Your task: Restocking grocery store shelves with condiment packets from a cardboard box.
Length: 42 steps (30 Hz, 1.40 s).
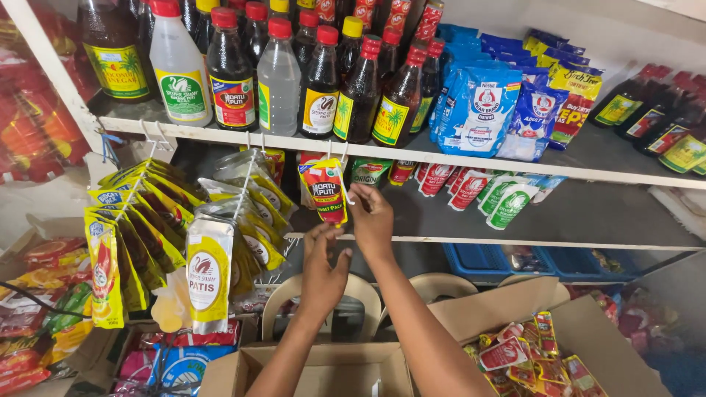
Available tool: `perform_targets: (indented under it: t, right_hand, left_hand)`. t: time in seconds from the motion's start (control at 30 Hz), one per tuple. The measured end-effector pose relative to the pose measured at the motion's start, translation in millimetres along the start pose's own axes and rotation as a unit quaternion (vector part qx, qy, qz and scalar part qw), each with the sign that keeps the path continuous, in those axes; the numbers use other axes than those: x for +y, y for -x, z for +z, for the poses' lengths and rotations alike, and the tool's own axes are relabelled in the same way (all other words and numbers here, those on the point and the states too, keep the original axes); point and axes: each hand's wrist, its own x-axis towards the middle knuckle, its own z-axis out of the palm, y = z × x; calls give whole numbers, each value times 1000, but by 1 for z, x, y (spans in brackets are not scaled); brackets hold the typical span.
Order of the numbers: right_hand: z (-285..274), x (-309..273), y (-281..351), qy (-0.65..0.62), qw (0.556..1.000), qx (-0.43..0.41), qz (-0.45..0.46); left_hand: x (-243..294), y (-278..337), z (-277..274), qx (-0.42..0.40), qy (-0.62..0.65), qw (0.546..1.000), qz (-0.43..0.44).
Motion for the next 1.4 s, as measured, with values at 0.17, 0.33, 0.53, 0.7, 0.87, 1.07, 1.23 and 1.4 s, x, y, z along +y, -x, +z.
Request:
perform_targets:
  t: [0.17,0.33,0.53,0.7,0.87,1.07,1.23,1.4]
  right_hand:
    - [-19,0,27,19,997,6,74]
    - [-48,8,70,23,994,11,109]
    - [-101,26,149,24,980,-20,195]
    - [-164,31,193,20,975,50,216]
    - [-241,50,238,9,937,169,305]
    - [-348,86,292,135,878,258,379]
    - [-433,146,343,82,856,327,392]
    - [-504,192,366,181,806,384,413]
  left_hand:
    - [-26,43,6,-73,18,993,-90]
    - [-56,93,13,-112,87,982,-121]
    - [-77,150,22,-175,33,956,-235]
    - [-53,153,53,-241,-20,915,-322]
    - [-74,181,117,-325,-42,895,-304]
    - [-87,231,227,-438,-74,833,-331]
    - [-111,289,324,-507,-38,801,-315]
    - [-162,354,418,-545,-18,766,-342]
